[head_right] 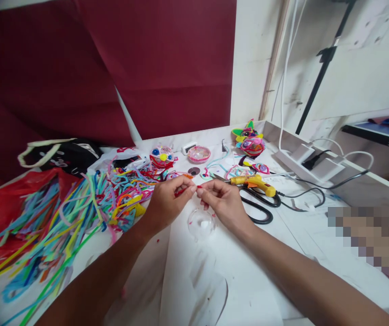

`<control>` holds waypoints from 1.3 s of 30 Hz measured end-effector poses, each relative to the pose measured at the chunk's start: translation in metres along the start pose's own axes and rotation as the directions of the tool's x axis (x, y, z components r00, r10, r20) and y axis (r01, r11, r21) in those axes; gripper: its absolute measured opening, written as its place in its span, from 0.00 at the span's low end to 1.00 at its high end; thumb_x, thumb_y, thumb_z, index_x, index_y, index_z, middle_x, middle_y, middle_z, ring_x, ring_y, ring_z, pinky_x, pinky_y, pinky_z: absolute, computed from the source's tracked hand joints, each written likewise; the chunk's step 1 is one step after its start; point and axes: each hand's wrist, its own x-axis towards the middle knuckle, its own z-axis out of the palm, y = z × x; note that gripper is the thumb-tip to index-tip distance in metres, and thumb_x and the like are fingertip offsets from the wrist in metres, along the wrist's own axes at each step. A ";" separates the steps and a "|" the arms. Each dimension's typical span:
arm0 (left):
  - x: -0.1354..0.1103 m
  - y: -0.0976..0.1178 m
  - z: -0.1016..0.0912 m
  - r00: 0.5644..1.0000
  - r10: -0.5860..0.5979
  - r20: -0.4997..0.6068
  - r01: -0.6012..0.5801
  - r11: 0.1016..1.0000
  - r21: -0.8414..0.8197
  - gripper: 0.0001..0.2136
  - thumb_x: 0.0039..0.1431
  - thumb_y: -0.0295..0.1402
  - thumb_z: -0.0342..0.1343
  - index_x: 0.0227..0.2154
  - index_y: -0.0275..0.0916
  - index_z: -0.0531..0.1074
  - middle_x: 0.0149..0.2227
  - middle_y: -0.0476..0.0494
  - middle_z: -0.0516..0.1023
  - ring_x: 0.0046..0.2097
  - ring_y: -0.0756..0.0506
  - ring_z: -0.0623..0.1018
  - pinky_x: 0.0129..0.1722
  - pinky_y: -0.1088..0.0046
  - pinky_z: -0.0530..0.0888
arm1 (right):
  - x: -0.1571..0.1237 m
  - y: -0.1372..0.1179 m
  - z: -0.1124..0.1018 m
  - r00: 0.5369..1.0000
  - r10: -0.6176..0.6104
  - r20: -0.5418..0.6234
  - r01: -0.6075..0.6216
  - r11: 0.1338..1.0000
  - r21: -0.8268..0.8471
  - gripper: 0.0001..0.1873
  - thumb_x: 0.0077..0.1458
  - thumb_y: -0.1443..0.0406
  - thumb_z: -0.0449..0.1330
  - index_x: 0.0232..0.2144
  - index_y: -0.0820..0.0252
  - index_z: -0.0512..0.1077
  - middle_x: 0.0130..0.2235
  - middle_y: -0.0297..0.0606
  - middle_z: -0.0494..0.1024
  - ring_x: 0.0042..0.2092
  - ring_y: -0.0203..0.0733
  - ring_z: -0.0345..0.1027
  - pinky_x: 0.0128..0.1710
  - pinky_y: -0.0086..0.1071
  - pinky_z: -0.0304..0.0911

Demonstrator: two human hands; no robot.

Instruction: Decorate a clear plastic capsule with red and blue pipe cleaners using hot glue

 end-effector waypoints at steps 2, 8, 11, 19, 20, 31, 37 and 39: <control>0.000 -0.002 -0.007 0.999 0.022 0.032 -0.024 0.998 0.063 0.05 0.56 0.29 0.54 0.26 0.37 0.71 0.24 0.51 0.74 0.27 0.51 0.72 0.29 0.77 0.65 | 0.007 -0.005 -0.004 0.996 -0.043 0.080 0.051 0.993 -0.102 0.10 0.51 0.59 0.62 0.29 0.61 0.72 0.23 0.33 0.72 0.24 0.34 0.63 0.23 0.29 0.61; 0.000 -0.008 -0.020 0.994 0.062 0.089 -0.068 0.996 0.062 0.05 0.57 0.27 0.52 0.27 0.37 0.72 0.29 0.49 0.77 0.31 0.50 0.74 0.32 0.76 0.67 | 0.027 -0.026 -0.013 0.929 -0.172 0.326 0.284 0.899 -0.333 0.03 0.50 0.67 0.61 0.27 0.60 0.75 0.25 0.32 0.73 0.26 0.32 0.62 0.26 0.28 0.56; 0.001 -0.012 -0.022 0.997 0.015 0.078 -0.015 1.000 -0.006 0.05 0.57 0.28 0.53 0.28 0.38 0.72 0.27 0.51 0.76 0.30 0.51 0.74 0.31 0.78 0.67 | 0.032 -0.028 -0.013 0.905 -0.219 0.364 0.367 0.835 -0.410 0.05 0.52 0.67 0.59 0.27 0.61 0.75 0.24 0.32 0.72 0.26 0.32 0.62 0.26 0.28 0.56; 0.002 -0.024 -0.007 0.985 -0.163 0.059 0.173 0.931 -0.323 0.06 0.56 0.34 0.57 0.30 0.37 0.73 0.26 0.51 0.75 0.29 0.52 0.73 0.29 0.80 0.68 | 0.037 -0.016 -0.011 0.979 -0.054 0.198 0.091 0.980 -0.179 0.10 0.50 0.60 0.62 0.24 0.62 0.74 0.22 0.32 0.72 0.24 0.33 0.62 0.23 0.28 0.57; 0.003 -0.024 -0.005 0.983 -0.176 0.059 0.186 0.912 -0.365 0.06 0.56 0.34 0.57 0.30 0.37 0.72 0.26 0.50 0.75 0.29 0.52 0.74 0.29 0.80 0.69 | 0.036 -0.016 -0.010 0.985 -0.028 0.171 0.051 0.990 -0.128 0.10 0.49 0.60 0.63 0.24 0.62 0.74 0.21 0.32 0.72 0.23 0.33 0.62 0.23 0.29 0.58; 0.002 -0.013 0.001 0.962 -0.274 0.008 0.238 0.821 -0.519 0.06 0.55 0.34 0.56 0.27 0.36 0.71 0.25 0.51 0.75 0.25 0.54 0.72 0.25 0.81 0.68 | 0.024 -0.006 0.008 0.990 0.134 0.036 -0.138 0.919 0.369 0.09 0.43 0.61 0.68 0.24 0.60 0.74 0.20 0.32 0.74 0.23 0.34 0.64 0.24 0.29 0.59; -0.002 -0.014 0.002 0.983 -0.176 -0.051 0.144 0.912 -0.383 0.06 0.57 0.33 0.55 0.29 0.37 0.72 0.26 0.50 0.76 0.28 0.52 0.74 0.28 0.80 0.70 | 0.021 -0.007 0.013 0.981 0.190 0.049 -0.193 0.889 0.414 0.10 0.43 0.60 0.68 0.24 0.60 0.74 0.19 0.31 0.73 0.22 0.33 0.64 0.23 0.28 0.60; -0.002 -0.016 0.002 0.984 -0.171 -0.043 0.145 0.923 -0.356 0.06 0.57 0.33 0.55 0.29 0.37 0.71 0.26 0.50 0.75 0.28 0.52 0.73 0.28 0.80 0.69 | 0.023 -0.008 0.012 0.979 0.192 0.073 -0.205 0.891 0.405 0.11 0.43 0.59 0.68 0.24 0.61 0.73 0.20 0.32 0.73 0.22 0.32 0.65 0.22 0.28 0.61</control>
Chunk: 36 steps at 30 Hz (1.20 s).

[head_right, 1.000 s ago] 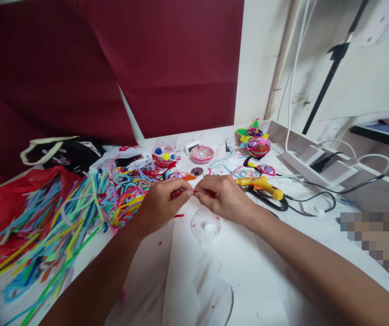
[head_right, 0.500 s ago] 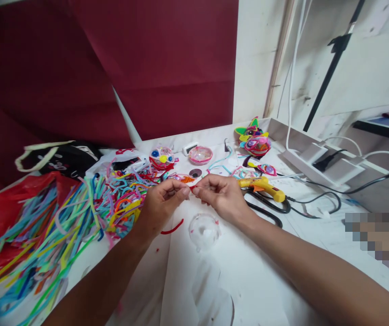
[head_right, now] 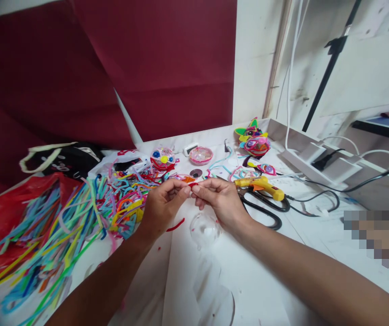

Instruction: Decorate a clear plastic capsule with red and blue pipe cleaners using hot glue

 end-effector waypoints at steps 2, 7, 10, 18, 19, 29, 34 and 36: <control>0.001 -0.002 -0.002 1.000 -0.010 0.006 0.010 1.000 0.008 0.05 0.56 0.33 0.55 0.28 0.37 0.71 0.25 0.50 0.75 0.27 0.52 0.72 0.27 0.80 0.68 | 0.002 -0.002 -0.001 1.000 0.006 0.024 -0.006 1.000 -0.017 0.13 0.40 0.59 0.70 0.25 0.62 0.73 0.21 0.33 0.75 0.22 0.33 0.66 0.21 0.28 0.61; 0.003 -0.001 -0.005 1.000 0.001 -0.010 0.000 0.996 0.085 0.06 0.55 0.34 0.55 0.27 0.37 0.72 0.23 0.52 0.73 0.25 0.52 0.71 0.26 0.80 0.67 | 0.004 -0.007 -0.006 0.992 -0.092 0.087 0.109 0.970 -0.218 0.17 0.40 0.57 0.69 0.29 0.61 0.73 0.22 0.32 0.75 0.22 0.35 0.68 0.21 0.29 0.64; 0.002 0.003 -0.006 0.999 0.046 -0.028 -0.040 0.982 0.183 0.05 0.55 0.33 0.55 0.27 0.38 0.72 0.23 0.52 0.74 0.25 0.52 0.71 0.26 0.80 0.67 | 0.003 -0.012 -0.009 0.968 -0.199 0.155 0.248 0.863 -0.440 0.14 0.49 0.56 0.64 0.31 0.61 0.74 0.23 0.33 0.75 0.23 0.35 0.68 0.21 0.29 0.64; 0.003 0.005 -0.008 1.000 0.025 -0.018 -0.023 0.994 0.107 0.04 0.56 0.32 0.55 0.29 0.38 0.72 0.26 0.51 0.74 0.28 0.52 0.73 0.29 0.80 0.68 | 0.000 -0.021 -0.009 0.951 -0.267 0.158 0.307 0.730 -0.611 0.07 0.50 0.62 0.62 0.27 0.61 0.75 0.21 0.31 0.73 0.21 0.32 0.62 0.20 0.27 0.58; 0.003 0.005 -0.008 1.000 -0.008 -0.015 0.009 0.998 0.055 0.04 0.56 0.32 0.55 0.29 0.37 0.71 0.26 0.51 0.74 0.28 0.52 0.72 0.29 0.80 0.68 | 0.000 -0.020 -0.008 0.966 -0.233 0.115 0.257 0.795 -0.549 0.08 0.49 0.61 0.64 0.27 0.61 0.75 0.20 0.31 0.72 0.20 0.31 0.62 0.18 0.27 0.57; 0.001 0.004 -0.001 0.994 -0.104 0.025 0.106 0.978 -0.179 0.06 0.54 0.34 0.58 0.29 0.36 0.71 0.25 0.50 0.74 0.27 0.53 0.73 0.27 0.81 0.68 | -0.002 -0.005 0.001 0.991 -0.105 -0.087 0.101 0.994 -0.045 0.09 0.44 0.61 0.68 0.26 0.61 0.75 0.19 0.33 0.75 0.21 0.34 0.67 0.22 0.29 0.65; 0.000 0.004 0.004 0.997 -0.080 0.009 0.080 0.977 -0.198 0.06 0.54 0.33 0.58 0.30 0.35 0.72 0.28 0.49 0.76 0.30 0.52 0.76 0.30 0.81 0.71 | -0.006 -0.002 0.006 0.992 -0.055 -0.110 0.060 0.997 0.045 0.10 0.43 0.60 0.68 0.26 0.60 0.75 0.25 0.33 0.77 0.24 0.31 0.69 0.24 0.27 0.68; 0.001 0.003 0.002 0.998 -0.061 -0.013 0.058 0.985 -0.160 0.06 0.54 0.33 0.57 0.30 0.35 0.73 0.27 0.50 0.76 0.29 0.52 0.75 0.29 0.81 0.70 | -0.005 -0.002 0.007 0.996 -0.034 -0.086 0.038 0.998 0.051 0.12 0.43 0.59 0.68 0.27 0.61 0.74 0.25 0.33 0.77 0.24 0.32 0.70 0.25 0.27 0.69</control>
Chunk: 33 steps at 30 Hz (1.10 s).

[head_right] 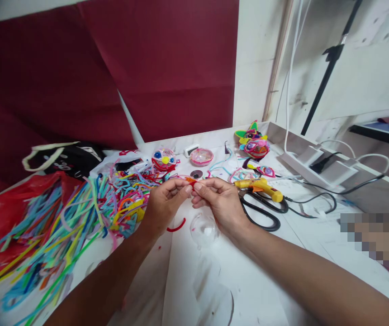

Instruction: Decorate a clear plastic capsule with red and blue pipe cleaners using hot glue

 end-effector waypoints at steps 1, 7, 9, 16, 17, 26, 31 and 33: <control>0.000 0.000 -0.002 1.000 0.016 -0.005 -0.015 0.999 0.035 0.06 0.55 0.33 0.57 0.30 0.35 0.73 0.26 0.50 0.76 0.28 0.53 0.74 0.28 0.82 0.70 | 0.001 -0.001 0.000 1.000 0.010 0.022 -0.010 1.000 -0.006 0.13 0.43 0.58 0.69 0.27 0.61 0.74 0.25 0.33 0.77 0.25 0.33 0.71 0.25 0.28 0.69; 0.002 0.003 -0.012 0.984 0.176 0.038 -0.178 0.922 0.345 0.03 0.55 0.29 0.56 0.30 0.36 0.74 0.28 0.50 0.77 0.29 0.53 0.74 0.30 0.81 0.69 | 0.007 -0.011 -0.008 0.981 -0.036 0.189 0.081 0.968 -0.238 0.16 0.44 0.59 0.68 0.34 0.62 0.73 0.24 0.33 0.77 0.25 0.37 0.72 0.24 0.31 0.70; 0.002 0.005 -0.013 0.971 0.232 0.051 -0.232 0.880 0.415 0.03 0.55 0.27 0.56 0.29 0.35 0.74 0.28 0.50 0.77 0.30 0.53 0.74 0.31 0.80 0.68 | 0.008 -0.012 -0.012 0.964 -0.084 0.251 0.178 0.907 -0.381 0.12 0.49 0.59 0.64 0.33 0.62 0.73 0.25 0.34 0.76 0.26 0.36 0.72 0.24 0.30 0.70; 0.000 0.007 -0.010 0.962 0.232 0.142 -0.272 0.852 0.448 0.07 0.60 0.30 0.52 0.29 0.36 0.72 0.27 0.50 0.74 0.29 0.52 0.72 0.31 0.79 0.66 | 0.007 -0.013 -0.011 0.981 -0.034 0.189 0.105 0.919 -0.380 0.16 0.47 0.54 0.65 0.28 0.62 0.70 0.22 0.31 0.71 0.22 0.33 0.66 0.20 0.29 0.67; 0.000 0.007 -0.010 0.962 0.230 0.150 -0.273 0.848 0.454 0.08 0.61 0.30 0.51 0.28 0.36 0.72 0.26 0.50 0.74 0.29 0.52 0.72 0.31 0.79 0.66 | 0.007 -0.014 -0.010 0.983 0.003 0.182 0.060 0.938 -0.340 0.17 0.45 0.54 0.66 0.27 0.62 0.70 0.22 0.32 0.72 0.22 0.33 0.66 0.20 0.29 0.67; -0.001 0.005 -0.017 0.922 0.174 0.346 -0.339 0.797 0.500 0.06 0.59 0.26 0.50 0.37 0.38 0.71 0.31 0.50 0.76 0.33 0.50 0.74 0.34 0.76 0.68 | 0.012 -0.026 -0.023 0.872 0.408 0.270 -0.228 0.827 -0.513 0.12 0.39 0.62 0.69 0.24 0.63 0.73 0.20 0.30 0.71 0.23 0.32 0.66 0.20 0.26 0.67; -0.013 -0.006 -0.011 0.895 0.181 0.407 -0.380 0.787 0.486 0.08 0.60 0.24 0.48 0.36 0.37 0.70 0.35 0.46 0.75 0.37 0.48 0.74 0.36 0.75 0.69 | 0.011 -0.022 -0.029 0.852 0.460 0.252 -0.260 0.788 -0.558 0.09 0.37 0.67 0.68 0.24 0.64 0.73 0.21 0.31 0.73 0.22 0.32 0.67 0.18 0.26 0.67; -0.021 -0.016 -0.008 0.892 0.220 0.396 -0.400 0.791 0.462 0.08 0.61 0.24 0.46 0.37 0.36 0.71 0.37 0.44 0.75 0.39 0.47 0.74 0.40 0.73 0.70 | 0.009 -0.017 -0.031 0.851 0.468 0.238 -0.269 0.777 -0.569 0.09 0.37 0.67 0.67 0.25 0.64 0.73 0.22 0.31 0.74 0.21 0.32 0.67 0.18 0.25 0.67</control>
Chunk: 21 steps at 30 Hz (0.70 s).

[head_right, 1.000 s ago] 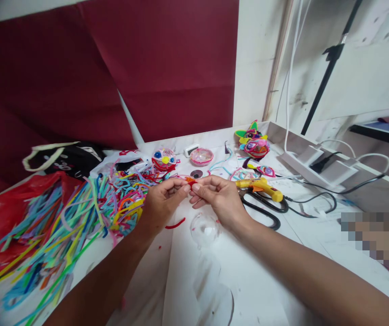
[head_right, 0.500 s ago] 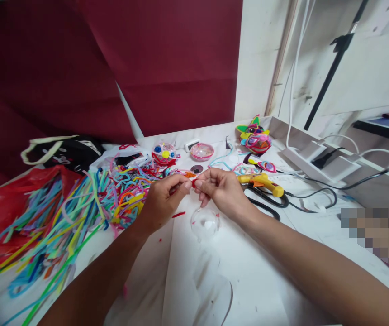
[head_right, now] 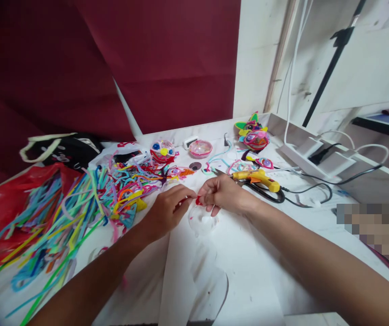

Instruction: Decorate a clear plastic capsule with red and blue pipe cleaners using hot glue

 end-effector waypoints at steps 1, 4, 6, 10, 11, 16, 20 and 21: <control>-0.005 -0.003 0.005 1.000 0.019 -0.022 -0.019 1.000 -0.006 0.09 0.61 0.24 0.46 0.38 0.36 0.71 0.37 0.43 0.74 0.40 0.47 0.74 0.41 0.72 0.71 | 0.000 0.003 0.001 1.000 0.006 -0.002 -0.006 1.000 -0.006 0.09 0.38 0.67 0.66 0.26 0.64 0.73 0.23 0.31 0.74 0.22 0.32 0.67 0.18 0.26 0.68; -0.018 -0.011 0.018 0.997 0.039 -0.067 -0.038 0.999 0.011 0.11 0.62 0.24 0.45 0.42 0.37 0.70 0.39 0.42 0.74 0.41 0.47 0.74 0.41 0.72 0.72 | 0.000 0.015 0.005 1.000 0.016 -0.010 -0.017 0.999 -0.033 0.06 0.42 0.67 0.63 0.26 0.65 0.73 0.23 0.32 0.74 0.22 0.33 0.69 0.19 0.26 0.69; -0.026 -0.016 0.026 0.997 0.059 -0.049 -0.057 0.997 0.045 0.12 0.61 0.24 0.45 0.45 0.38 0.69 0.41 0.42 0.74 0.42 0.47 0.75 0.41 0.71 0.73 | 0.000 0.023 0.008 1.000 0.019 -0.020 -0.020 0.998 -0.061 0.05 0.43 0.68 0.61 0.27 0.64 0.73 0.22 0.32 0.74 0.23 0.33 0.69 0.20 0.26 0.69; -0.033 -0.019 0.034 0.996 0.083 -0.029 -0.079 0.990 0.115 0.13 0.62 0.24 0.45 0.46 0.38 0.69 0.41 0.42 0.74 0.40 0.47 0.76 0.39 0.72 0.75 | -0.001 0.032 0.011 0.999 0.010 -0.036 -0.015 0.990 -0.137 0.03 0.44 0.69 0.59 0.26 0.63 0.72 0.21 0.31 0.73 0.21 0.32 0.67 0.18 0.25 0.67; -0.033 -0.019 0.035 0.996 0.080 -0.030 -0.076 0.989 0.125 0.12 0.62 0.25 0.45 0.46 0.38 0.69 0.40 0.42 0.74 0.40 0.47 0.76 0.39 0.72 0.75 | -0.002 0.033 0.011 0.999 0.004 -0.038 -0.010 0.987 -0.157 0.03 0.44 0.70 0.59 0.26 0.62 0.72 0.21 0.31 0.73 0.21 0.32 0.67 0.18 0.24 0.67; -0.034 -0.015 0.036 0.997 0.080 -0.013 -0.076 0.980 0.183 0.10 0.62 0.29 0.48 0.45 0.37 0.69 0.40 0.41 0.75 0.41 0.45 0.76 0.40 0.69 0.75 | -0.004 0.032 0.014 0.997 -0.038 -0.074 0.018 0.967 -0.254 0.03 0.44 0.69 0.57 0.23 0.61 0.71 0.20 0.30 0.71 0.20 0.31 0.63 0.16 0.23 0.63; -0.034 -0.015 0.038 0.995 0.091 -0.043 -0.081 0.977 0.196 0.10 0.62 0.30 0.50 0.44 0.37 0.70 0.40 0.41 0.75 0.41 0.45 0.76 0.40 0.69 0.76 | -0.006 0.029 0.015 0.991 -0.082 -0.105 0.042 0.940 -0.338 0.04 0.44 0.70 0.56 0.23 0.60 0.72 0.19 0.29 0.70 0.20 0.30 0.62 0.17 0.22 0.58; -0.034 -0.015 0.038 0.995 0.091 -0.048 -0.081 0.978 0.193 0.10 0.62 0.30 0.50 0.44 0.37 0.70 0.40 0.41 0.75 0.41 0.45 0.76 0.40 0.69 0.76 | -0.007 0.028 0.016 0.990 -0.093 -0.107 0.049 0.933 -0.357 0.05 0.44 0.70 0.56 0.23 0.60 0.72 0.19 0.29 0.70 0.20 0.30 0.62 0.18 0.23 0.57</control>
